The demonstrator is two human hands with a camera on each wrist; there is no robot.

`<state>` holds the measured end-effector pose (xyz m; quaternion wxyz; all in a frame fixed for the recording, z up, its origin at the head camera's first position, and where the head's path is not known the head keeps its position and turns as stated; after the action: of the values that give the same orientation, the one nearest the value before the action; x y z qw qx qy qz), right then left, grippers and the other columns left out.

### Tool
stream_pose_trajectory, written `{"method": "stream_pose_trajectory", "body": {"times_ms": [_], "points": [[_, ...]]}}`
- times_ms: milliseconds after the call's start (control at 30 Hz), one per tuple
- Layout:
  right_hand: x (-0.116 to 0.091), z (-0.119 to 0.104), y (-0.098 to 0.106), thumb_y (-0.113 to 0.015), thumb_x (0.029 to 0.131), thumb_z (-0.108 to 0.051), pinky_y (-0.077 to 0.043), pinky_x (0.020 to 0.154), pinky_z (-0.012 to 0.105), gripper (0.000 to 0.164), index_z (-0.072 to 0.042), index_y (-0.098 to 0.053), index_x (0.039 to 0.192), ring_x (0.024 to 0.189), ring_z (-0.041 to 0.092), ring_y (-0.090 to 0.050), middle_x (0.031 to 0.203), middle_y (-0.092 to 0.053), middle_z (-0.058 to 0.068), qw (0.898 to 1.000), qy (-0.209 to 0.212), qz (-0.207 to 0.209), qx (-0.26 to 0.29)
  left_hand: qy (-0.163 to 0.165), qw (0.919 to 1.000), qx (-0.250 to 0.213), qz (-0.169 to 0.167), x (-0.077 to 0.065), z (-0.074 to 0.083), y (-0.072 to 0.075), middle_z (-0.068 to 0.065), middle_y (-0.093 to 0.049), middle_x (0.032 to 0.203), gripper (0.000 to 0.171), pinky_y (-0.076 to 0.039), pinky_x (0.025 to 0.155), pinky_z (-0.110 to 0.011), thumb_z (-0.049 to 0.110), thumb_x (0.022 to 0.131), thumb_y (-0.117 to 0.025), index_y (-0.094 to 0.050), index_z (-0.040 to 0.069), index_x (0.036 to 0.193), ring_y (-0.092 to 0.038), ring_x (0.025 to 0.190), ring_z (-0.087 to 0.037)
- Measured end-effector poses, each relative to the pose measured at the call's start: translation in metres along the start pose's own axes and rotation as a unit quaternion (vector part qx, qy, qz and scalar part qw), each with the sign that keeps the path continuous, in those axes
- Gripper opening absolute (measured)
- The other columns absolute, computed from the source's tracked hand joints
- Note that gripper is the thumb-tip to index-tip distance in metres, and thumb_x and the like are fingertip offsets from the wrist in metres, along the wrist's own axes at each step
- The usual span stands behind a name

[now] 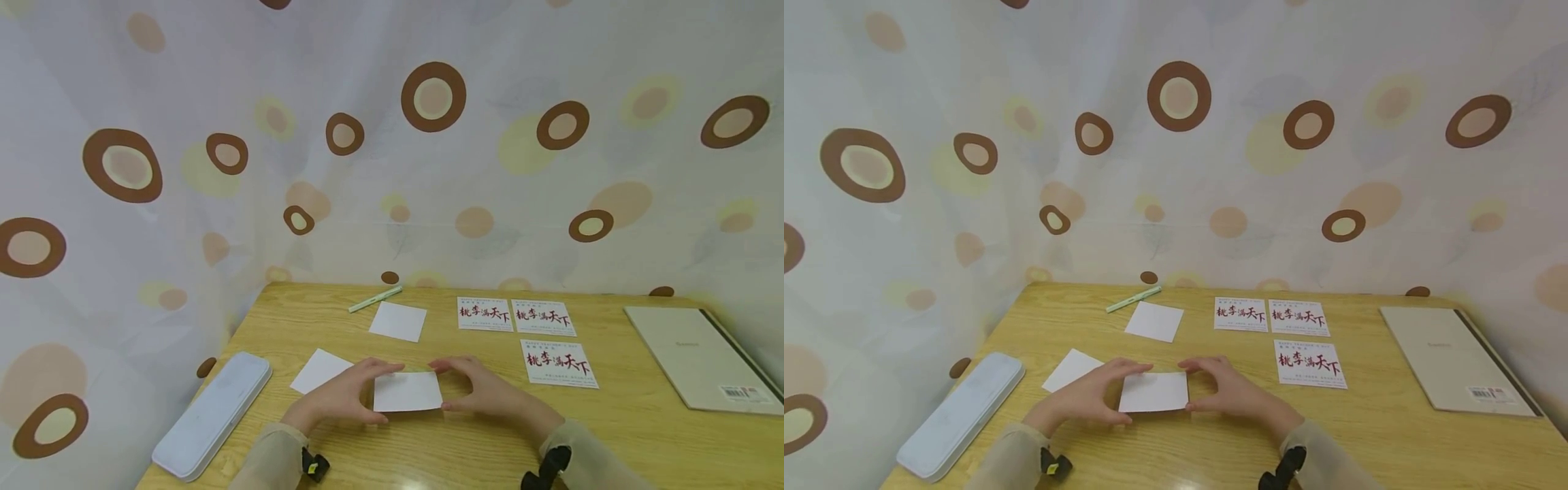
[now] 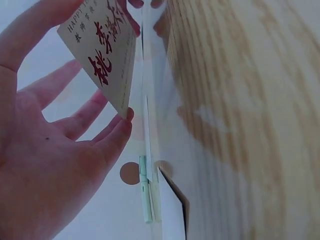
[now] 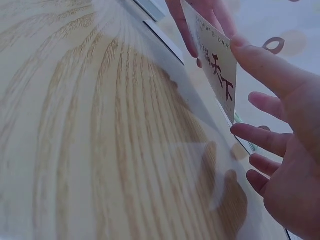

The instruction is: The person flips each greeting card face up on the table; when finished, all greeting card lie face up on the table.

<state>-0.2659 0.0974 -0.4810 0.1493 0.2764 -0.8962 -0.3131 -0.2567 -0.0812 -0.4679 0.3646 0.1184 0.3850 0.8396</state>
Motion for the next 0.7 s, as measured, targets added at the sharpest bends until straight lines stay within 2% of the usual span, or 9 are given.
{"method": "stream_pose_trajectory", "body": {"times_ms": [167, 400, 533, 700], "points": [[-0.0023, 0.0, 0.0025, -0.077, 0.085, -0.039, -0.032, 0.107, 0.058, 0.06, -0.013, -0.057, 0.136, 0.128, 0.032, -0.042, 0.136, -0.059, 0.003, 1.0, -0.002, 0.003, 0.015, -0.01, 0.9999, -0.006, 0.009, 0.0008, 0.0023, 0.003, -0.003, -0.047, 0.145, 0.083, -0.04, 0.108, -0.051, 0.035, 0.082, -0.081, -0.04, 0.022, 0.153, -0.046, 0.13, -0.024], [-0.0051, 0.0068, 0.0033, -0.07, 0.091, -0.036, -0.038, 0.102, 0.056, 0.047, -0.015, -0.06, 0.132, 0.13, 0.035, -0.041, 0.14, -0.055, 0.008, 0.999, -0.028, -0.002, 0.04, -0.025, 0.9958, -0.088, 0.004, 0.0022, 0.0069, 0.003, -0.012, -0.046, 0.143, 0.082, -0.038, 0.114, -0.047, 0.024, 0.083, -0.081, -0.04, 0.015, 0.152, -0.046, 0.135, -0.03], [-0.0067, 0.0083, 0.0048, -0.068, 0.093, -0.036, -0.039, 0.102, 0.057, 0.041, -0.017, -0.061, 0.129, 0.131, 0.037, -0.04, 0.141, -0.053, 0.011, 0.998, -0.039, -0.001, 0.051, -0.025, 0.9952, -0.095, 0.011, 0.0025, 0.0063, 0.0035, -0.012, -0.046, 0.144, 0.082, -0.04, 0.113, -0.045, 0.025, 0.083, -0.081, -0.039, 0.015, 0.153, -0.049, 0.133, -0.031], [-0.0078, 0.0025, 0.0084, -0.065, 0.096, -0.031, -0.041, 0.1, 0.057, 0.034, -0.015, -0.063, 0.126, 0.131, 0.041, -0.044, 0.138, -0.055, 0.014, 0.998, -0.024, 0.003, 0.056, -0.029, 0.9939, -0.104, 0.023, 0.0025, 0.006, 0.0049, -0.013, -0.047, 0.143, 0.082, -0.041, 0.112, -0.046, 0.028, 0.082, -0.081, -0.04, 0.017, 0.152, -0.051, 0.131, -0.032]]}}
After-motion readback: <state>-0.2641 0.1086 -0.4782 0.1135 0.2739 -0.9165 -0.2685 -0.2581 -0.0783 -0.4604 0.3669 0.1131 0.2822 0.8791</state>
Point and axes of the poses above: each hand's wrist, its own x-axis towards the middle knuckle, its own y-axis out of the back of the hand, z = x × y, the point moved 10 cm from there along x, towards the middle knuckle
